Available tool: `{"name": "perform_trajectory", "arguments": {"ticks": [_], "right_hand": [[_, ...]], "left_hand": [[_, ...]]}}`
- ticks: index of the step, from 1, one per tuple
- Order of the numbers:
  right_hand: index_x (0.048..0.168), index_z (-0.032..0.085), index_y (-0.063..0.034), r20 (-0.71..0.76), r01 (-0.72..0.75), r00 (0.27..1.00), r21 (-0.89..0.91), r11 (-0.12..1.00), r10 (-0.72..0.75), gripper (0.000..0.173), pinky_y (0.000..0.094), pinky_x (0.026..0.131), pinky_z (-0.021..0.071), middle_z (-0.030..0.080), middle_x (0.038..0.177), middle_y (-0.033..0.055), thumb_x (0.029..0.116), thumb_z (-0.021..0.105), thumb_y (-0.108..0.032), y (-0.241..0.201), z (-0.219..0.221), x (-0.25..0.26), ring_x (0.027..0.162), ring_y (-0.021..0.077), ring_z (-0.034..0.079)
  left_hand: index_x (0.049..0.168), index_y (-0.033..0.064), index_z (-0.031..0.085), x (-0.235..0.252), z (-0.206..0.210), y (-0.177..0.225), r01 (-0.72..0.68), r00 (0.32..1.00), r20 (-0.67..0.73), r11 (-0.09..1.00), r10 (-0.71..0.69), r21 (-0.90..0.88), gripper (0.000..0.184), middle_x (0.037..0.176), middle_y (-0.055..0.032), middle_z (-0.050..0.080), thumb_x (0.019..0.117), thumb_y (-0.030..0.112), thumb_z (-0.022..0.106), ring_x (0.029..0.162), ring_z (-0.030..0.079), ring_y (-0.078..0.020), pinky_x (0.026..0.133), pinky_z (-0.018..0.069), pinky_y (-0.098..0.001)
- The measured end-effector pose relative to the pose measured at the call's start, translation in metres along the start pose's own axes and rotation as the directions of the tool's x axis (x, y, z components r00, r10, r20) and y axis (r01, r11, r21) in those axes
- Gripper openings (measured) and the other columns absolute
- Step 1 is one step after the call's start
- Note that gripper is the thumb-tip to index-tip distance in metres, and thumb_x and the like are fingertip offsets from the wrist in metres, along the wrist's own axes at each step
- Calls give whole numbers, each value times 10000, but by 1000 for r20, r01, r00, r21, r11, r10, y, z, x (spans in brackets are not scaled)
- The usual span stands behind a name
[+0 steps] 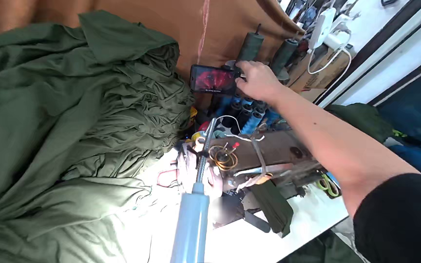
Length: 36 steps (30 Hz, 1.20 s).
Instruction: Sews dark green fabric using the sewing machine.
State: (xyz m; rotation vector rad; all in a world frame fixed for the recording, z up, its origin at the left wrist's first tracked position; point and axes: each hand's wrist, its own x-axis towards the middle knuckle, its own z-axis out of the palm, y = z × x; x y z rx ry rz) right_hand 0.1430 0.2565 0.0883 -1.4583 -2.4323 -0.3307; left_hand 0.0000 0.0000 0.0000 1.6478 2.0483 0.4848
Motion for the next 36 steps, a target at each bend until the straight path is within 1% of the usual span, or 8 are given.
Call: {"name": "perform_trajectory", "arguments": {"ticks": [2,4,6,12,16,21,30,36], "right_hand": [[1357,606,29,4,25,1000,28,999,-25,407,621,1088,418,619,1341,268,1026,538,-198,5,-12,-36,1299,454,559],[1222,679,57,-100,107,990,46,993,-102,339,626,1019,473,670,1229,280,1017,542,-176,12,-22,-84,1188,466,628],[1143,699,68,-214,146,969,81,986,-126,327,595,955,515,687,1162,278,1025,514,-175,11,-38,-138,1100,439,665],[1019,696,-47,-374,452,882,505,735,-285,290,245,957,536,709,1062,28,1049,523,-278,-58,-15,-285,1090,59,644],[915,754,17,-172,355,927,687,634,-332,176,355,912,561,746,964,141,899,598,-63,-127,91,-295,965,228,712],[1416,612,-103,249,-16,959,534,845,-139,399,535,1145,384,594,1450,128,1054,489,-218,-166,155,-270,1385,330,506],[1078,783,-39,-183,366,929,588,721,-323,248,494,950,543,744,1178,148,954,575,-92,-175,153,-354,1127,307,696],[948,765,-31,-235,460,886,546,700,-399,199,467,876,565,755,1090,161,966,567,-41,-173,149,-351,1048,306,719]], "left_hand": [[1376,-97,543,-38,-48,7,9,949,315,996,-35,85,361,1364,-249,595,1063,58,453,1294,569,-285,1082,414,-353],[1203,-95,679,-62,5,-50,-277,955,145,955,260,110,360,1204,-249,693,981,152,540,1168,652,-361,1010,474,-451],[984,-19,780,-68,94,-129,-518,826,-156,839,542,168,449,1049,-224,752,910,355,541,990,734,-389,836,560,-540],[1046,-8,757,-108,132,-159,-513,785,-236,814,573,271,332,1031,-158,750,934,245,573,923,745,-313,763,602,-459],[962,-36,744,-106,123,-149,-471,832,-182,841,524,265,180,907,-193,728,914,67,604,882,726,-385,763,580,-526],[848,-28,718,-107,134,-147,-501,796,-265,838,545,216,115,867,-174,707,875,48,636,812,706,-352,710,566,-507],[891,-31,719,-110,142,-154,-486,776,-419,870,471,77,169,821,-164,677,900,60,576,803,681,-329,733,551,-462],[935,-21,738,-111,135,-157,-496,796,-370,867,479,56,207,861,-170,705,939,82,558,831,692,-327,757,546,-450]]}}
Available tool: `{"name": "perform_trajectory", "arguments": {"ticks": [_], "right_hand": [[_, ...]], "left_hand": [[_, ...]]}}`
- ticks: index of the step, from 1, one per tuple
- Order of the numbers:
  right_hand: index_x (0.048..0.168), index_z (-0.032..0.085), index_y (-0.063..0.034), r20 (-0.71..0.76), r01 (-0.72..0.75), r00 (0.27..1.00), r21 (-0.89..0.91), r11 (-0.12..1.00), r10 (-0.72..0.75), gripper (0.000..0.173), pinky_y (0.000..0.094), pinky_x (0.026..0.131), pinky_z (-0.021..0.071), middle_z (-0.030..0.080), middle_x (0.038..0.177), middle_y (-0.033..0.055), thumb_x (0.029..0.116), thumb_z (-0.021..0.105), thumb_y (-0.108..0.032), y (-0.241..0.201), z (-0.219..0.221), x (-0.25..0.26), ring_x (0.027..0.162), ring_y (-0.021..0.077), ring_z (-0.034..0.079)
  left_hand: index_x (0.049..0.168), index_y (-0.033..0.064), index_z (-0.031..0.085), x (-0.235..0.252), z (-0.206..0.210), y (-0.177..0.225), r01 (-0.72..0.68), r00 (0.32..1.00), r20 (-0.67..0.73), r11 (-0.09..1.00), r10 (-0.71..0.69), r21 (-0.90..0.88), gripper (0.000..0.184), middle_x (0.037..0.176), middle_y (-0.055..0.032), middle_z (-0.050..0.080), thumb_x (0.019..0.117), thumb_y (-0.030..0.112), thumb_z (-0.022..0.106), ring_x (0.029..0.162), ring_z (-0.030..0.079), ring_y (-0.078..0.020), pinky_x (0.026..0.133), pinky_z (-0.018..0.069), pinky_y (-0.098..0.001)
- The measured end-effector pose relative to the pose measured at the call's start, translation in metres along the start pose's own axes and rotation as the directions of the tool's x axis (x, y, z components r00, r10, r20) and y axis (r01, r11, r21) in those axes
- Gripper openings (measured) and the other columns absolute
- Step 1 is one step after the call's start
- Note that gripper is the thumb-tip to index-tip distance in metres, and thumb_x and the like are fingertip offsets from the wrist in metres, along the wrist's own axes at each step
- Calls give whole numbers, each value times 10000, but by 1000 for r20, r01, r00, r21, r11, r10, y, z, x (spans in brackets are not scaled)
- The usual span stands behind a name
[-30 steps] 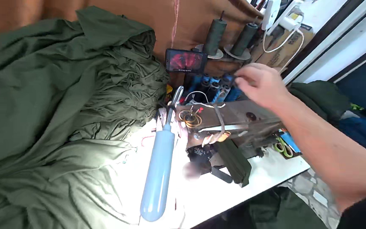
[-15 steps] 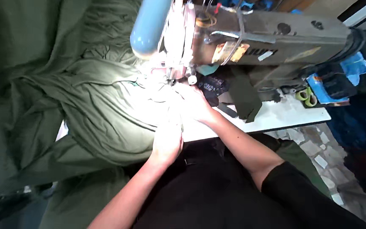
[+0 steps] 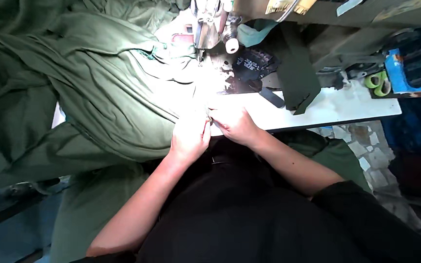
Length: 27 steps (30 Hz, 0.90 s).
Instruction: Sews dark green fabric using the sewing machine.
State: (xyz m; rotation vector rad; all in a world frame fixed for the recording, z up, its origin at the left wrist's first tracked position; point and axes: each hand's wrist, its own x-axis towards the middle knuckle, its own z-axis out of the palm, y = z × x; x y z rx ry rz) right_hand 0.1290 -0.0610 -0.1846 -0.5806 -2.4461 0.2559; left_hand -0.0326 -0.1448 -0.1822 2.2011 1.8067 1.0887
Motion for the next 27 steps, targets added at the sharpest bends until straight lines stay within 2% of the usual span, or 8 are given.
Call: {"name": "perform_trajectory", "arguments": {"ticks": [5,8,12,16,18,21,23,27], "right_hand": [[922,745,2,33,13,999,-15,1000,-13,211,493,826,566,748,1085,194,962,538,1,1,-3,-3,1019,343,724],[906,736,-16,34,1,999,-46,999,1,215,495,816,556,747,1087,190,968,530,-5,-1,-2,-2,1020,341,721],[914,737,-15,69,-35,997,-37,999,37,209,509,833,552,734,1111,205,960,534,-1,-5,-3,-3,1029,354,713],[847,706,-8,66,12,998,-24,1000,-10,202,478,814,568,743,1071,212,940,528,17,-5,-3,-1,1010,358,722],[854,705,3,70,46,997,-9,999,-45,200,462,833,572,740,1078,224,949,530,17,-4,-3,1,1015,360,723],[865,696,16,108,75,991,14,997,-77,197,464,835,571,726,1063,231,963,524,9,-5,-6,3,996,366,711],[879,711,26,127,93,988,-4,996,-92,187,484,884,573,730,1031,244,951,539,14,-8,-11,6,1028,390,714],[853,700,5,163,51,985,-16,999,-48,162,446,745,575,693,939,201,949,570,-1,-15,-14,10,869,337,695]], "left_hand": [[823,-44,702,14,-23,-14,-12,980,198,998,1,55,288,1067,-235,731,970,125,520,1025,704,-406,856,537,-545],[901,-50,709,29,-38,-42,-6,969,242,977,-46,212,354,1049,-266,709,999,200,478,1045,680,-462,831,512,-634],[933,-84,681,31,-50,-66,10,970,228,953,-82,302,377,1169,-322,655,997,217,463,1182,596,-515,943,466,-637],[880,-84,652,51,-59,-60,62,955,251,934,-159,352,350,988,-316,662,1001,199,487,1021,648,-525,777,496,-654],[905,-88,662,66,-60,-50,21,973,213,954,-88,299,333,967,-319,668,992,182,488,973,665,-522,758,494,-660],[1119,-30,725,81,-40,-42,-171,971,178,983,158,61,338,1134,-255,711,990,158,475,1092,676,-439,915,495,-607],[1293,9,668,86,-19,-49,-304,917,260,952,302,-33,414,1308,-214,662,977,170,455,1258,601,-409,1051,438,-590],[1521,105,502,82,-6,-65,-351,852,444,932,276,93,568,1593,-130,453,1004,288,354,1504,359,-364,1172,300,-593]]}}
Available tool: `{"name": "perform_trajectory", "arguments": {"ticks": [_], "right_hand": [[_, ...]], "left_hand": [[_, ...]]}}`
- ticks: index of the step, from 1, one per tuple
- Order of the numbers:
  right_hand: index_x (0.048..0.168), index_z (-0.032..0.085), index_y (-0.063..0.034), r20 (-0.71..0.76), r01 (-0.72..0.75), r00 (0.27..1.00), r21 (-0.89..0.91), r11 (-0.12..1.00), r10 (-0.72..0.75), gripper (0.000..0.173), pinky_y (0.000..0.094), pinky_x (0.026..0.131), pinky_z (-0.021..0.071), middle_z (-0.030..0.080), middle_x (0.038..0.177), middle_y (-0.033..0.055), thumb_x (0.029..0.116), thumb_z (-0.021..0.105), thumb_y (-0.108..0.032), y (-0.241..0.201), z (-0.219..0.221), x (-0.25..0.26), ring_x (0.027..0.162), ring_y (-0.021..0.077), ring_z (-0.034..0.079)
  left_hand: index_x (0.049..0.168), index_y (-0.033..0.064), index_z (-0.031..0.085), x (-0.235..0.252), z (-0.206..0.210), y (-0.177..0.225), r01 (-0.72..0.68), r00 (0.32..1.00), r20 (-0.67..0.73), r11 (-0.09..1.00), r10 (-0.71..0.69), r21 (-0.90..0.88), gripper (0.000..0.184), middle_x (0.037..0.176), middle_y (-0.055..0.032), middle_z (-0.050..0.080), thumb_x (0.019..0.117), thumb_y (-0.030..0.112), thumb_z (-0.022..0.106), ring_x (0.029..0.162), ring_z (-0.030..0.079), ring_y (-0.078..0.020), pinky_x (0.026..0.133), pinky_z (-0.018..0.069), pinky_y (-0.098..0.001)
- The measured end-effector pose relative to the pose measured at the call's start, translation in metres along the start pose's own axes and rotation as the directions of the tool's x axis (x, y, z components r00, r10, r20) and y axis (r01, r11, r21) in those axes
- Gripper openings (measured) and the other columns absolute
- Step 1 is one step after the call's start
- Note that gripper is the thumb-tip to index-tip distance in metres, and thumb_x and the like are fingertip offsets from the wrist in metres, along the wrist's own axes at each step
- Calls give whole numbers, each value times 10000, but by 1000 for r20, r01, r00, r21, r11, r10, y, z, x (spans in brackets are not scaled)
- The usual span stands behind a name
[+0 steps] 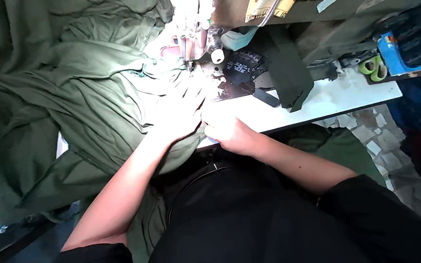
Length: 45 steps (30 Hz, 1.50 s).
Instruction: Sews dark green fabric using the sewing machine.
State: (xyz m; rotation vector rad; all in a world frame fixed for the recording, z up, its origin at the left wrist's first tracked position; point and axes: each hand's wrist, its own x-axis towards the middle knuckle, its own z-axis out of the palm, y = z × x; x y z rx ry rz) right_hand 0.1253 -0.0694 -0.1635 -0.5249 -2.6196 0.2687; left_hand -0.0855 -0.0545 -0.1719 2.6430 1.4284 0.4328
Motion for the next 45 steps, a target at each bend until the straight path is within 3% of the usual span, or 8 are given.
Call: {"name": "perform_trajectory", "arguments": {"ticks": [8,13,16,19,23,31,38,45], "right_hand": [[823,682,-32,72,-38,997,-34,999,41,158,418,641,549,657,866,165,951,597,-68,-8,0,4,802,315,669],[842,693,-37,49,-54,997,-32,998,55,133,437,694,561,668,874,157,934,598,-51,-5,0,0,832,304,684],[838,690,-33,65,-49,997,-36,998,51,122,429,679,560,652,838,146,926,606,-34,-5,0,2,806,298,674],[839,688,-28,64,-38,997,-43,998,40,129,428,665,563,669,864,158,930,598,-20,-5,-2,4,804,307,683],[844,694,-31,51,-34,998,-61,998,37,135,422,646,564,677,878,162,937,595,-36,-3,0,5,800,305,689],[863,697,-40,46,-66,996,-115,991,72,173,466,781,571,718,1024,172,957,553,-48,8,6,12,966,324,708],[1099,749,-30,35,-101,994,-140,985,107,270,533,1011,503,709,1217,170,954,522,-20,27,11,23,1193,360,649],[1173,727,2,106,-256,962,28,966,252,276,540,1062,448,680,1265,208,965,566,-80,32,1,36,1255,373,602]], "left_hand": [[1549,106,460,-7,-7,-10,-47,997,62,997,44,55,577,1619,-143,408,1022,294,316,1518,346,-328,1210,271,-546],[1562,124,444,-2,-9,-5,-42,996,82,994,33,102,586,1614,-148,416,1028,321,305,1515,340,-359,1191,276,-576],[1457,97,573,-5,-3,-10,-81,995,-56,996,84,43,545,1523,-139,534,990,283,364,1455,431,-363,1158,325,-567],[1180,37,744,-11,5,-14,-148,960,-248,988,132,-48,400,1227,-216,685,940,210,475,1201,615,-424,1018,430,-617],[1168,55,754,-9,2,-15,-146,959,-251,989,135,-28,404,1174,-238,676,931,211,466,1145,624,-436,966,450,-617],[1199,43,735,0,-1,-21,-90,976,-202,996,84,-18,435,1156,-250,672,934,246,456,1102,641,-441,911,467,-623],[1229,31,719,13,-3,-32,-39,986,-160,999,41,18,445,1143,-240,673,947,258,461,1061,655,-433,871,480,-622],[1293,55,691,22,-4,-37,26,991,-134,999,-21,39,490,1238,-270,644,967,313,432,1168,614,-471,950,445,-653]]}}
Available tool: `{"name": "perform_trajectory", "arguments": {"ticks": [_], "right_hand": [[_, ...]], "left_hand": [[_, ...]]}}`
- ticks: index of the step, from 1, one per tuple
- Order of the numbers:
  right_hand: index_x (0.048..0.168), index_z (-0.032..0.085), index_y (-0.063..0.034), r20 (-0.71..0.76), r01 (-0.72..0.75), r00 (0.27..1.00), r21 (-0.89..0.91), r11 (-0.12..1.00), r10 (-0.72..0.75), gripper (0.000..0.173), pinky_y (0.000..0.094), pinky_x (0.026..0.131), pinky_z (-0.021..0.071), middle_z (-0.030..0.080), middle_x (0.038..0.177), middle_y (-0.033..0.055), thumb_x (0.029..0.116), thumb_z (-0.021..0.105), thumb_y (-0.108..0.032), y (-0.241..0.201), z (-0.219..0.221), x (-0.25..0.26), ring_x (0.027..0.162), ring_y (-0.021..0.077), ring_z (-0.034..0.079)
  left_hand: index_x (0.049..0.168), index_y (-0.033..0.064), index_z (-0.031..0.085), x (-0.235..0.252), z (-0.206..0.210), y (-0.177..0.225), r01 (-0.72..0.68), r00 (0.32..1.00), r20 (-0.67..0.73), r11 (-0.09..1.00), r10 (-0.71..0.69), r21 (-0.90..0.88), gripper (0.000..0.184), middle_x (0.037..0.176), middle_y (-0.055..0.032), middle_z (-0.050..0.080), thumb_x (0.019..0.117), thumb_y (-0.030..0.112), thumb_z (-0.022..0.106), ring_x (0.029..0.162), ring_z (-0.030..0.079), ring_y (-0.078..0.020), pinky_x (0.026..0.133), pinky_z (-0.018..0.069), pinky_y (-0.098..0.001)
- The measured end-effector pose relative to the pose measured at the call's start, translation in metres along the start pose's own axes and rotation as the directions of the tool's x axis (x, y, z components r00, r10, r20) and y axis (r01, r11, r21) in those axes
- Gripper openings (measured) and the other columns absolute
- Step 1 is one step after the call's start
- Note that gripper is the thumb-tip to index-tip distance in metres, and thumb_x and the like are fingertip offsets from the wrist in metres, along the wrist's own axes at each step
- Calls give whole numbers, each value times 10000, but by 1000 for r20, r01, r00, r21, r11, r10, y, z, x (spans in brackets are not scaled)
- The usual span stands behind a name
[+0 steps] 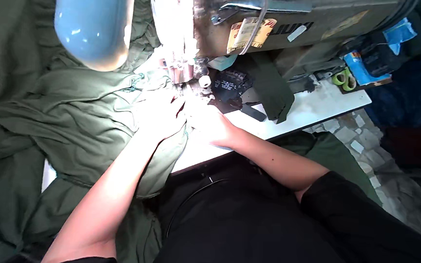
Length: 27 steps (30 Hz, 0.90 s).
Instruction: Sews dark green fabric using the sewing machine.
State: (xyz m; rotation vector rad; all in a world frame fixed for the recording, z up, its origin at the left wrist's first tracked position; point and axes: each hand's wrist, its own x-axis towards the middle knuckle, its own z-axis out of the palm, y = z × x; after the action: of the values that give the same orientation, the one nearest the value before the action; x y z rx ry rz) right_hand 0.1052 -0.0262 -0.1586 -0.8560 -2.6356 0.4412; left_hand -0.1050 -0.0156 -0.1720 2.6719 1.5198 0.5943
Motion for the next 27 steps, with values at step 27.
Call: {"name": "perform_trajectory", "arguments": {"ticks": [27], "right_hand": [[1146,637,39,-203,-704,587,349,618,784,201,401,719,560,658,959,164,1000,616,-96,84,-79,9,746,216,646]], "left_hand": [[1226,-2,706,0,4,7,57,997,-44,997,-59,-51,438,1258,-307,618,959,264,484,1192,592,-502,963,426,-684]]}}
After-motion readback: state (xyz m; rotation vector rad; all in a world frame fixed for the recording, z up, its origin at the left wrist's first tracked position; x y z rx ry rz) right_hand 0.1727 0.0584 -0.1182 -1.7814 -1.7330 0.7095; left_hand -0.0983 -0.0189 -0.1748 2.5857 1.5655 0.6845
